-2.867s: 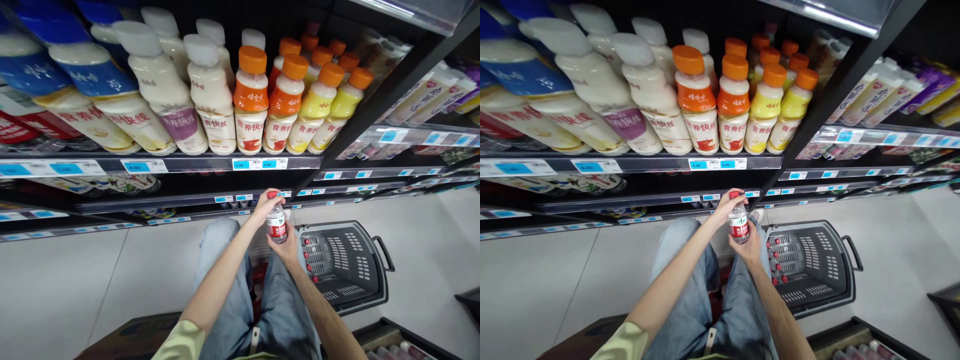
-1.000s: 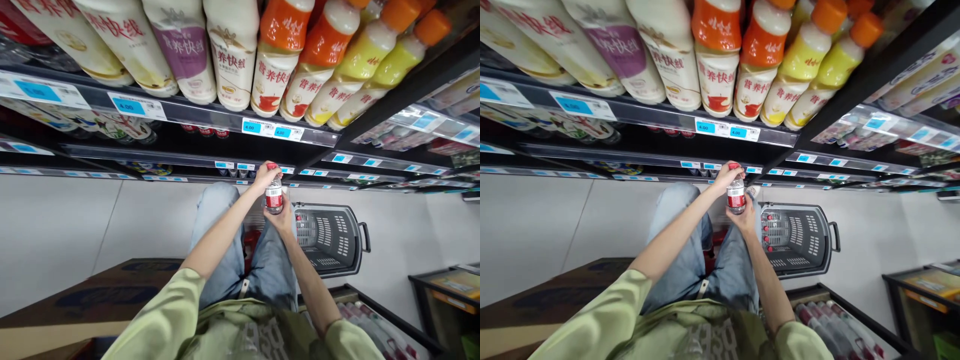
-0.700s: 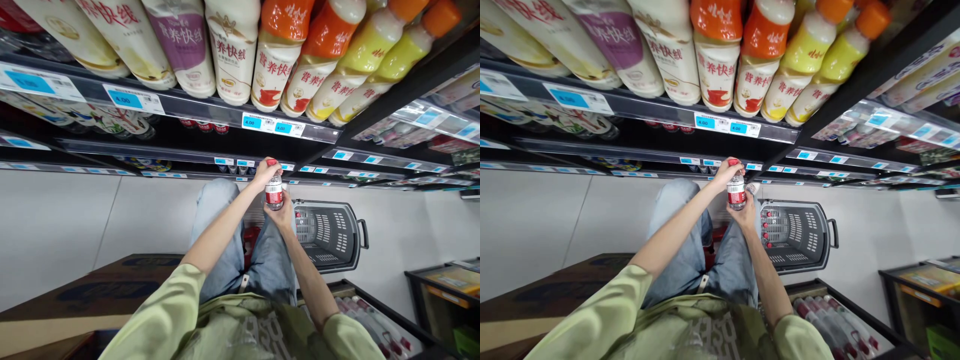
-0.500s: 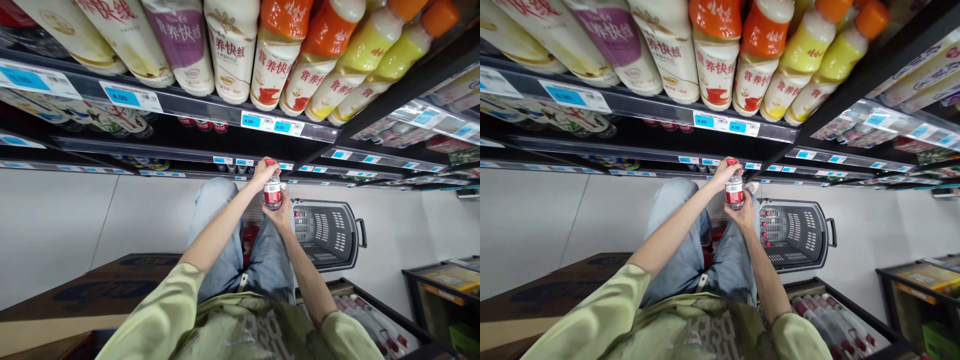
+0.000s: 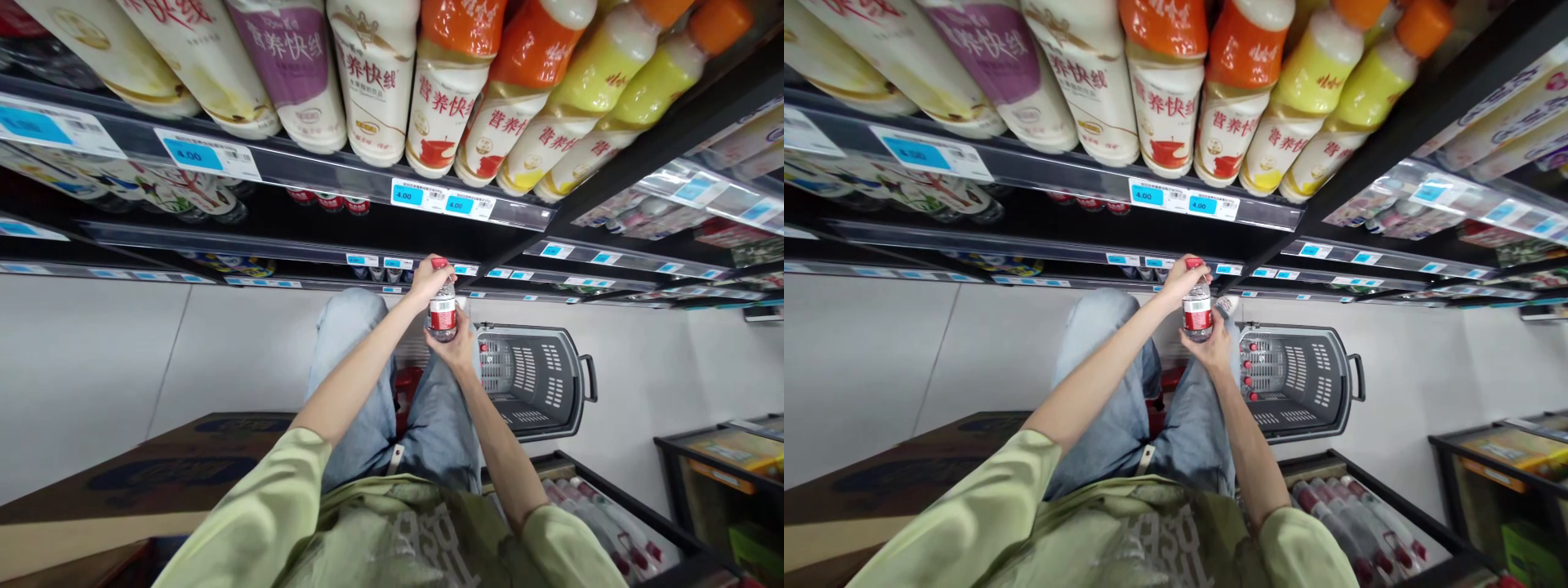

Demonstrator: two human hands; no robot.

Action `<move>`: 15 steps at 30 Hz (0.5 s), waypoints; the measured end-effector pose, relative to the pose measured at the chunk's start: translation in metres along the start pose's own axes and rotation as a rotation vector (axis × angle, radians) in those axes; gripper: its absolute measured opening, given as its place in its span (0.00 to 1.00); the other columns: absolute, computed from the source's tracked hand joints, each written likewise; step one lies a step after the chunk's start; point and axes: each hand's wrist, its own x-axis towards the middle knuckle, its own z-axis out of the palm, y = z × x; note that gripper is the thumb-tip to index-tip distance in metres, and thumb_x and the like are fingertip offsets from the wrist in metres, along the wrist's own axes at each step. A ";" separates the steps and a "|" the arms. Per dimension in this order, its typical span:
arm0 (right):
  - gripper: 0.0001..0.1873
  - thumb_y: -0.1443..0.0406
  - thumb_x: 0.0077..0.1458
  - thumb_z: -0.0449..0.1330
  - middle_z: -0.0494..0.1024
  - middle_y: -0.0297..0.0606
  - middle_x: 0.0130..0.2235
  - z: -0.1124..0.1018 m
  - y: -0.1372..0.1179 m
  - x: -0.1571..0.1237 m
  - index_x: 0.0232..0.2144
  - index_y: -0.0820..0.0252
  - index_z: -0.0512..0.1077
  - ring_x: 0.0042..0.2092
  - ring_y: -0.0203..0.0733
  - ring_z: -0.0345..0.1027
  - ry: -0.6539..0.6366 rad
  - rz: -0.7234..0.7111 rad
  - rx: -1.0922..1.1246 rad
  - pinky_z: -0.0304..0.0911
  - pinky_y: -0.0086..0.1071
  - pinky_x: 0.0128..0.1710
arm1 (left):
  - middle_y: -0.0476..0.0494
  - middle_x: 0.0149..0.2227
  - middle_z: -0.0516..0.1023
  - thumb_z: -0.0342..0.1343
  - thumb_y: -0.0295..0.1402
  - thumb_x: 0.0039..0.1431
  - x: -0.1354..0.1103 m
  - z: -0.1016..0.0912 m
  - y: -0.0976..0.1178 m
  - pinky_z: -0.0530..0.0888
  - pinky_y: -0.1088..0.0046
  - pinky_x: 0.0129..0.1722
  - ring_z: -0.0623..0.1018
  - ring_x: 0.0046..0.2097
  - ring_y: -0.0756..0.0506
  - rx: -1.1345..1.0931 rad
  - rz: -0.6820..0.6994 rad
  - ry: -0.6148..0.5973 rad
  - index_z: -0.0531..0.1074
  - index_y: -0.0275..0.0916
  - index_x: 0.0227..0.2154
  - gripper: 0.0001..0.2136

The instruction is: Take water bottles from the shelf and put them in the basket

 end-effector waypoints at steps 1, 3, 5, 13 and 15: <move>0.50 0.44 0.55 0.76 0.84 0.61 0.62 0.000 0.000 0.000 0.69 0.62 0.66 0.57 0.63 0.86 0.003 -0.004 0.002 0.83 0.52 0.56 | 0.51 0.28 0.80 0.71 0.28 0.52 0.000 0.000 0.000 0.78 0.74 0.37 0.85 0.33 0.45 -0.007 -0.006 -0.004 0.72 0.43 0.35 0.12; 0.50 0.43 0.55 0.75 0.84 0.62 0.62 0.000 0.000 0.001 0.69 0.62 0.66 0.58 0.64 0.86 0.008 -0.013 0.008 0.83 0.52 0.56 | 0.52 0.28 0.80 0.71 0.28 0.52 0.000 0.000 0.000 0.78 0.75 0.38 0.85 0.33 0.45 -0.024 -0.021 -0.013 0.72 0.43 0.35 0.13; 0.50 0.43 0.55 0.75 0.83 0.62 0.62 0.000 0.000 0.001 0.69 0.62 0.66 0.57 0.64 0.86 0.009 -0.013 0.018 0.83 0.52 0.56 | 0.52 0.28 0.80 0.71 0.28 0.52 0.000 0.000 0.000 0.78 0.75 0.38 0.85 0.33 0.45 -0.035 -0.020 -0.010 0.72 0.43 0.35 0.13; 0.51 0.42 0.54 0.76 0.84 0.61 0.60 0.000 0.000 0.002 0.69 0.61 0.66 0.57 0.64 0.86 -0.007 0.013 0.053 0.83 0.52 0.55 | 0.51 0.28 0.80 0.72 0.27 0.52 -0.001 0.001 0.002 0.78 0.75 0.37 0.85 0.32 0.46 -0.039 -0.030 -0.001 0.72 0.43 0.35 0.13; 0.51 0.42 0.54 0.76 0.85 0.61 0.60 0.000 -0.001 0.002 0.68 0.61 0.67 0.57 0.64 0.86 -0.013 0.018 0.056 0.83 0.52 0.56 | 0.52 0.28 0.79 0.72 0.27 0.51 -0.001 0.001 0.002 0.78 0.75 0.37 0.85 0.32 0.46 -0.030 -0.035 0.004 0.72 0.43 0.34 0.13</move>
